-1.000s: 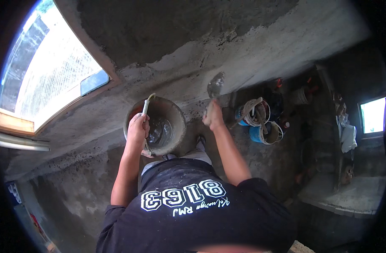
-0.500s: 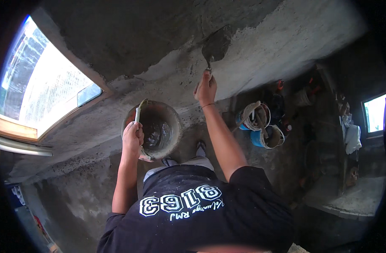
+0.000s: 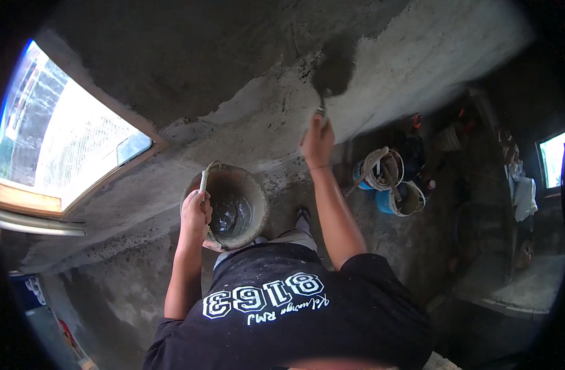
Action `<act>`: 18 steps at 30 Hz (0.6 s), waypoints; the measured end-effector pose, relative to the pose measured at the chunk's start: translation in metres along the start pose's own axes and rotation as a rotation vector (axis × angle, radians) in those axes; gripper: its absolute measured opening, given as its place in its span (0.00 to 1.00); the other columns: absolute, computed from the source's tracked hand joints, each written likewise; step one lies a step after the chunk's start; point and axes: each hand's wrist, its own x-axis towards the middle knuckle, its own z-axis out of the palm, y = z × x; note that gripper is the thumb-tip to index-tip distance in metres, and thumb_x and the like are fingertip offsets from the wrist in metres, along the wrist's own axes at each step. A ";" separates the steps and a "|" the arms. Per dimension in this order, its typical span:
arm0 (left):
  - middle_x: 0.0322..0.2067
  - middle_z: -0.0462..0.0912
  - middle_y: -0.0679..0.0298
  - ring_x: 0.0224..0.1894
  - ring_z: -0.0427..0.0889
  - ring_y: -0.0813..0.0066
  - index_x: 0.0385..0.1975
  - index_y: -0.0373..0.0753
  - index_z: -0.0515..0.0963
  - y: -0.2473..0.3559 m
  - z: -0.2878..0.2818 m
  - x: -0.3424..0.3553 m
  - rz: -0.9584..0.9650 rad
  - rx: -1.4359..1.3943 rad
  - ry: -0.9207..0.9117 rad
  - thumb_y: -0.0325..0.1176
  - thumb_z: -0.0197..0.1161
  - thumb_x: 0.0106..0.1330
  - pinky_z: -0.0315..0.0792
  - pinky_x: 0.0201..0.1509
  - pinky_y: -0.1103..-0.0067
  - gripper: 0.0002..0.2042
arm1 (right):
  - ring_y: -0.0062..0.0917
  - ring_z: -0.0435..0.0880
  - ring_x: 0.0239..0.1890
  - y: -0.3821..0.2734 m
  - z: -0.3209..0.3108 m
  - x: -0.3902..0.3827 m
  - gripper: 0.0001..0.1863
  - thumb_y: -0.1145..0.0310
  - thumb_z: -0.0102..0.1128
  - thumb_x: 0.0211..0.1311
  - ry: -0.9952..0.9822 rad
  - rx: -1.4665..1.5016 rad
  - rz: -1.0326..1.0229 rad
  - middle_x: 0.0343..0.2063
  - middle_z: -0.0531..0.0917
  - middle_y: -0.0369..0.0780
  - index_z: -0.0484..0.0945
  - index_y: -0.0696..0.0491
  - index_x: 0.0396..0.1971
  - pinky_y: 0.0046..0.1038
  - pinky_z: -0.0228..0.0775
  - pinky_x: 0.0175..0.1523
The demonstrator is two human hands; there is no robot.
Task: The person applies a cement mixture from a bucket onto a wall using a trowel.
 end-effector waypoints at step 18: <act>0.13 0.57 0.75 0.12 0.53 0.86 0.28 0.41 0.67 0.018 0.009 0.003 0.072 -0.020 -0.033 0.35 0.45 0.67 0.45 0.15 0.83 0.08 | 0.23 0.70 0.12 0.003 -0.007 0.011 0.29 0.48 0.45 0.66 -0.023 -0.333 -0.086 0.14 0.73 0.39 0.68 0.66 0.42 0.30 0.65 0.21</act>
